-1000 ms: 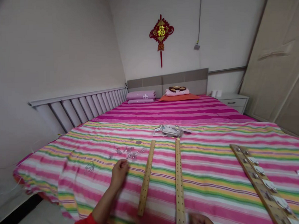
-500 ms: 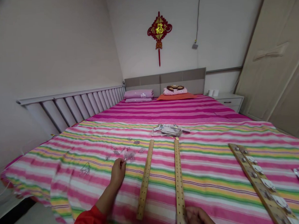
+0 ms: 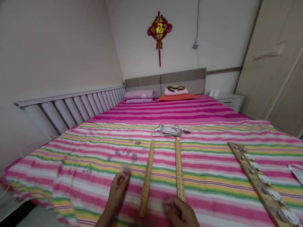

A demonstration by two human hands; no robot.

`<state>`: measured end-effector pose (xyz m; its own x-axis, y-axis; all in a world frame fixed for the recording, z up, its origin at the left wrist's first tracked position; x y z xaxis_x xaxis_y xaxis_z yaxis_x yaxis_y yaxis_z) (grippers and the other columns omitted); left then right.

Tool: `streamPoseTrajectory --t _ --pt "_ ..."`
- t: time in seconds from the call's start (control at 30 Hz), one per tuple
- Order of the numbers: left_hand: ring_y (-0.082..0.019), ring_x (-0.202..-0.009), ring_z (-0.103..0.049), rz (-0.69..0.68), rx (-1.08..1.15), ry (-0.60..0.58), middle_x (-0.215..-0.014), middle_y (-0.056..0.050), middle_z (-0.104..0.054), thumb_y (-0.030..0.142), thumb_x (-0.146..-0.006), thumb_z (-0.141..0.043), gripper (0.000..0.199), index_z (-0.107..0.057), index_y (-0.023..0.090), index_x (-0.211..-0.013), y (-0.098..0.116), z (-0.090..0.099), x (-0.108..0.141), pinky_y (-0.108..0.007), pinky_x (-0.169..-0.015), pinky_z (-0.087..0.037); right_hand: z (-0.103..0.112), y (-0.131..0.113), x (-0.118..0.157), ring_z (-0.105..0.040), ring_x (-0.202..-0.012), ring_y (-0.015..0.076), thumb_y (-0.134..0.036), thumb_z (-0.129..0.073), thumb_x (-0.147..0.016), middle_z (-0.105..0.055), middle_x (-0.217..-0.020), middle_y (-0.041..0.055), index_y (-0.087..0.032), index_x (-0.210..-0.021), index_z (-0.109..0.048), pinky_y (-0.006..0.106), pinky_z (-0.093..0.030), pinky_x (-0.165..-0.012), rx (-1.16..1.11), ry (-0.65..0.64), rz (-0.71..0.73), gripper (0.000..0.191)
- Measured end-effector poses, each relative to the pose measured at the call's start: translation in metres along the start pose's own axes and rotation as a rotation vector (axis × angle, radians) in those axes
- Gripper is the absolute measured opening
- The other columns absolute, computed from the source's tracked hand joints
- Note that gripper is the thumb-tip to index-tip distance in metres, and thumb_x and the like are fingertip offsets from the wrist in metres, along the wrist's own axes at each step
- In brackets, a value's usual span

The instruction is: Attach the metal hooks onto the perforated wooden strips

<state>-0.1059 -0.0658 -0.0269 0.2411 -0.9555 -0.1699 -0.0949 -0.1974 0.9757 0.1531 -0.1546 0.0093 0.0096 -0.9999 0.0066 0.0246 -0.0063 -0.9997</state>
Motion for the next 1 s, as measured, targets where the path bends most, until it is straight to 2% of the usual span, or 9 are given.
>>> streamPoseTrajectory --t 0.1,0.2,0.3,0.43,0.5,0.63,0.77,0.87,1.0 --pt "-0.019 -0.086 -0.062 0.100 0.181 -0.078 -0.078 -0.002 -0.065 0.036 -0.067 -0.074 0.029 -0.051 0.019 -0.069 0.001 0.000 0.009 -0.031 -0.085 -0.046 -0.011 -0.016 -0.013 -0.045 -0.056 0.0134 -0.049 -0.064 -0.071 -0.051 -0.057 -0.0025 -0.019 -0.068 -0.064 0.024 -0.037 -0.053 0.096 -0.101 0.052 0.030" --pt "-0.017 -0.079 -0.062 0.153 0.251 -0.127 -0.070 0.000 -0.061 0.032 -0.064 -0.077 0.028 -0.053 0.018 -0.066 0.005 0.001 0.011 -0.030 -0.081 -0.047 -0.021 -0.031 -0.035 -0.042 -0.054 0.0126 -0.041 -0.060 -0.072 -0.047 -0.055 -0.0037 -0.019 -0.063 -0.060 0.024 -0.034 -0.052 0.168 -0.147 0.108 0.024" --pt "-0.017 -0.077 -0.061 0.162 0.279 -0.172 -0.069 -0.001 -0.061 0.031 -0.063 -0.077 0.027 -0.054 0.017 -0.064 0.011 0.000 0.012 -0.028 -0.078 -0.047 -0.032 -0.039 -0.057 -0.045 -0.057 0.0142 -0.038 -0.055 -0.071 -0.051 -0.057 -0.0018 -0.019 -0.060 -0.058 0.026 -0.036 -0.056 0.220 -0.140 0.153 0.022" --pt "-0.017 -0.078 -0.061 0.132 0.293 -0.191 -0.074 -0.002 -0.062 0.031 -0.066 -0.075 0.025 -0.055 0.017 -0.066 0.017 -0.003 0.015 -0.029 -0.078 -0.047 -0.057 -0.040 -0.079 -0.047 -0.057 0.0146 -0.037 -0.050 -0.073 -0.051 -0.057 -0.0016 -0.018 -0.060 -0.057 0.026 -0.035 -0.056 0.226 -0.192 0.150 0.024" --pt "-0.018 -0.078 -0.061 0.121 0.282 -0.213 -0.074 -0.002 -0.062 0.031 -0.066 -0.076 0.026 -0.054 0.017 -0.067 0.018 -0.004 0.016 -0.029 -0.077 -0.047 -0.070 -0.039 -0.086 -0.046 -0.055 0.0138 -0.034 -0.051 -0.072 -0.050 -0.055 -0.0023 -0.018 -0.059 -0.056 0.025 -0.035 -0.054 0.246 -0.171 0.139 0.021" --pt "-0.017 -0.078 -0.060 0.094 0.252 -0.306 -0.076 -0.002 -0.061 0.034 -0.067 -0.075 0.028 -0.053 0.016 -0.067 0.015 -0.004 0.017 -0.029 -0.078 -0.047 -0.088 -0.034 -0.101 -0.046 -0.053 0.0123 -0.022 -0.056 -0.066 -0.050 -0.052 -0.0036 -0.019 -0.056 -0.054 0.023 -0.033 -0.051 0.388 -0.040 0.122 0.011" --pt "-0.014 -0.074 -0.056 0.062 0.217 -0.358 -0.076 -0.002 -0.059 0.036 -0.069 -0.073 0.027 -0.054 0.016 -0.069 0.009 -0.001 0.016 -0.026 -0.073 -0.046 -0.097 -0.027 -0.114 -0.046 -0.051 0.0120 -0.013 -0.056 -0.061 -0.049 -0.047 -0.0044 -0.020 -0.048 -0.050 0.022 -0.032 -0.049 0.473 -0.004 0.099 0.016" --pt "-0.013 -0.071 -0.055 0.056 0.196 -0.359 -0.072 -0.001 -0.056 0.035 -0.067 -0.075 0.028 -0.054 0.016 -0.067 0.007 0.000 0.017 -0.026 -0.073 -0.046 -0.101 -0.019 -0.121 -0.048 -0.050 0.0121 -0.009 -0.053 -0.058 -0.049 -0.044 -0.0044 -0.020 -0.044 -0.046 0.022 -0.032 -0.048 0.488 0.000 0.081 0.020" --pt "-0.016 -0.078 -0.059 0.086 0.213 -0.261 -0.080 -0.004 -0.060 0.034 -0.065 -0.077 0.030 -0.052 0.016 -0.063 0.010 -0.001 0.022 -0.028 -0.078 -0.048 -0.101 -0.009 -0.131 -0.052 -0.052 0.0131 -0.010 -0.053 -0.060 -0.054 -0.047 -0.0026 -0.020 -0.045 -0.049 0.021 -0.033 -0.048 0.511 0.034 0.064 0.018"
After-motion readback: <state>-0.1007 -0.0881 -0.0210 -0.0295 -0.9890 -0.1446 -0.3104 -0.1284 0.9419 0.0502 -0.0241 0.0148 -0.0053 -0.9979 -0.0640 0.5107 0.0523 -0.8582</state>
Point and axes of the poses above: each hand's wrist, its own x-axis away from the middle knuckle, its own z-axis out of the back of the hand, y = z × x, the point moved 2 cm from there along -x, towards the middle knuckle
